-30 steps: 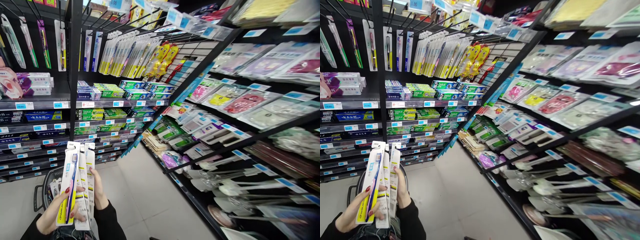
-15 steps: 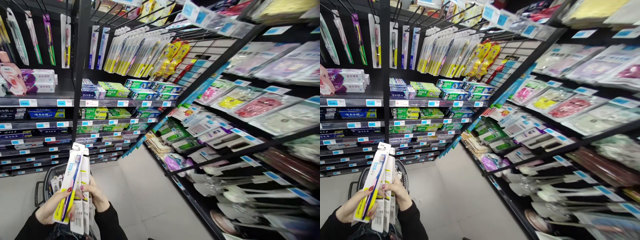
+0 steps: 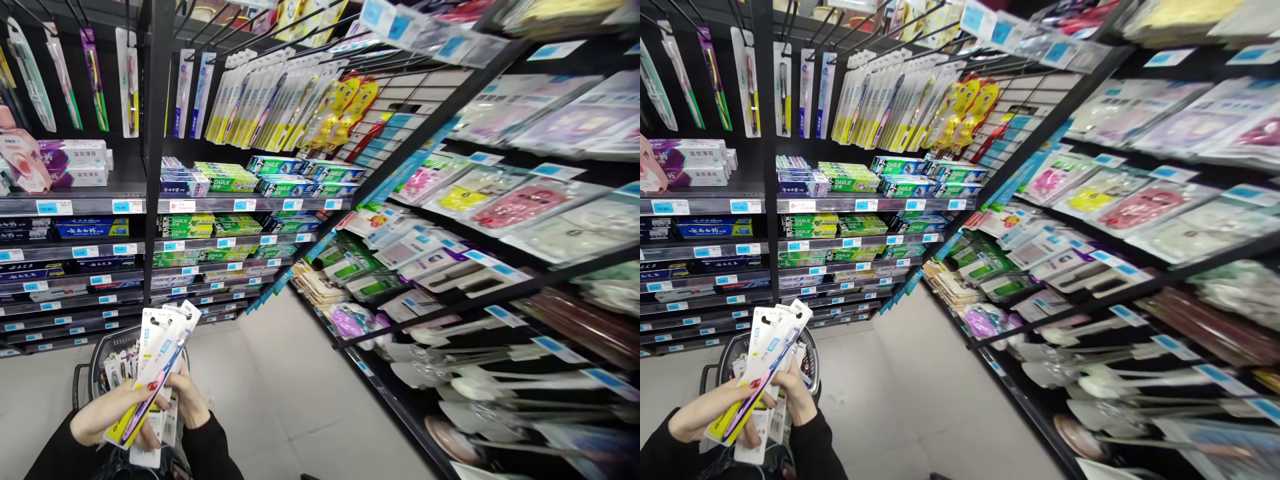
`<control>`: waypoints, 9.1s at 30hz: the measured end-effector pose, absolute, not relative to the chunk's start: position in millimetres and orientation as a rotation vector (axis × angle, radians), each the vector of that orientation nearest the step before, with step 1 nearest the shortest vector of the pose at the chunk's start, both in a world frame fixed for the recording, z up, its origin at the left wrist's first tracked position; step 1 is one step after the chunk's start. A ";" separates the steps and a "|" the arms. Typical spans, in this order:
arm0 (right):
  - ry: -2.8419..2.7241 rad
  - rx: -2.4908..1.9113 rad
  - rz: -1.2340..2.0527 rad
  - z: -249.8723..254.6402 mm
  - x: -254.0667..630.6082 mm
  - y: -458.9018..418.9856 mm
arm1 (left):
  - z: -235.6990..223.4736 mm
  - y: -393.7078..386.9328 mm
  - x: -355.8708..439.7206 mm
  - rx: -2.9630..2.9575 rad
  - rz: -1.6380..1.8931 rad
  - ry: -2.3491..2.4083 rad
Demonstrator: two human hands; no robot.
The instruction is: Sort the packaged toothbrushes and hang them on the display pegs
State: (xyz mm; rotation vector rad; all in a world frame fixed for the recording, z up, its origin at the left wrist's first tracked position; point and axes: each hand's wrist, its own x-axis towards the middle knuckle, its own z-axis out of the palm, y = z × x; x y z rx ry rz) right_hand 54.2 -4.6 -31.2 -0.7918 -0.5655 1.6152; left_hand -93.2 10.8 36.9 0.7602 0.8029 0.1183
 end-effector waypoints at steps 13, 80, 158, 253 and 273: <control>-0.887 -0.974 1.489 -47.8 47.6 11.7 | 16.6 10.0 -90.9 1.160 0.164 0.880; -0.501 -0.651 1.542 -3.4 52.6 -20.8 | -2.4 31.3 -114.8 1.186 1.053 1.041; -1.271 -1.603 1.039 -2.2 36.5 -51.7 | -7.7 1.9 -92.8 0.772 1.020 0.950; -1.493 -1.616 0.354 12.8 23.9 -45.8 | -1.4 5.5 -85.4 0.866 0.895 1.071; -1.519 -1.991 0.265 29.0 21.1 -36.5 | -5.1 -3.1 -90.6 1.050 0.807 0.631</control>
